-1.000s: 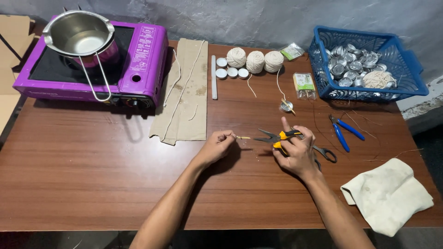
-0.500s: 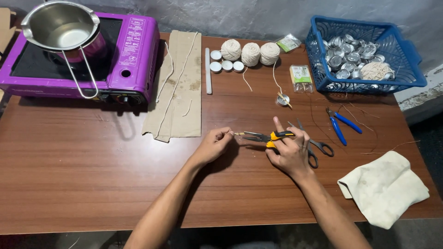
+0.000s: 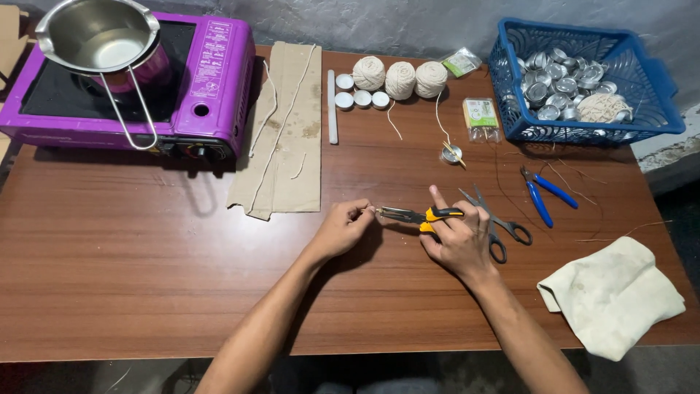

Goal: Assembling candle wicks by cutting cotton string to length, threading them through metal tabs, and crimping the tabs with pliers.

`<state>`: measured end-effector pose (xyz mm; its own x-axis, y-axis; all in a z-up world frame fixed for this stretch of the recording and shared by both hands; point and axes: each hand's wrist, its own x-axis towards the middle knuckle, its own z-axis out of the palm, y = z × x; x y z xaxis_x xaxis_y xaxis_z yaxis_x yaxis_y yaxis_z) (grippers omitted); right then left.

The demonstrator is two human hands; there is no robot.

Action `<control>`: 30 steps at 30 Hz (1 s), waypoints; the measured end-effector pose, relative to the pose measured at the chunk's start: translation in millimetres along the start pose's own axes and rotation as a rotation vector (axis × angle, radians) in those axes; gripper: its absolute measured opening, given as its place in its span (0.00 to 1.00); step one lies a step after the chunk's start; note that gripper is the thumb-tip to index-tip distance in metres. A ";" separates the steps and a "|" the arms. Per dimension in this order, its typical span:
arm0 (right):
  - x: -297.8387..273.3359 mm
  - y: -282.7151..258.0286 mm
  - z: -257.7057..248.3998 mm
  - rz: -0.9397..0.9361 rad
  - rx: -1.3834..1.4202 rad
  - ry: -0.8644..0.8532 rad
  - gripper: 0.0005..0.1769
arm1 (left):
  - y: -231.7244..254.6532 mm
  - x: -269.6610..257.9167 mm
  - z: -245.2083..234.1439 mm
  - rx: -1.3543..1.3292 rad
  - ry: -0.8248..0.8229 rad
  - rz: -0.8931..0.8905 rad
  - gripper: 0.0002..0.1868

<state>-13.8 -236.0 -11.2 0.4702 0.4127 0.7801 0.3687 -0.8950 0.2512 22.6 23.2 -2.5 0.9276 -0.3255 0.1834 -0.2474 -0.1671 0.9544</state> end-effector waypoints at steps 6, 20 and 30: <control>-4.8 1.1 2.0 0.007 0.001 -0.015 0.09 | 9.9 -2.3 1.5 0.040 0.006 0.011 0.13; -8.3 4.3 4.4 -0.012 0.000 -0.048 0.15 | 23.1 -3.1 -0.3 0.044 0.027 -0.013 0.13; -12.1 6.6 4.1 -0.025 0.003 -0.066 0.15 | 8.0 -0.4 4.4 0.067 0.030 -0.022 0.13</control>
<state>-13.8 -246.1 -21.3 0.5124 0.4453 0.7342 0.3835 -0.8837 0.2684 19.0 18.0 4.0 0.9409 -0.2928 0.1701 -0.2437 -0.2367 0.9405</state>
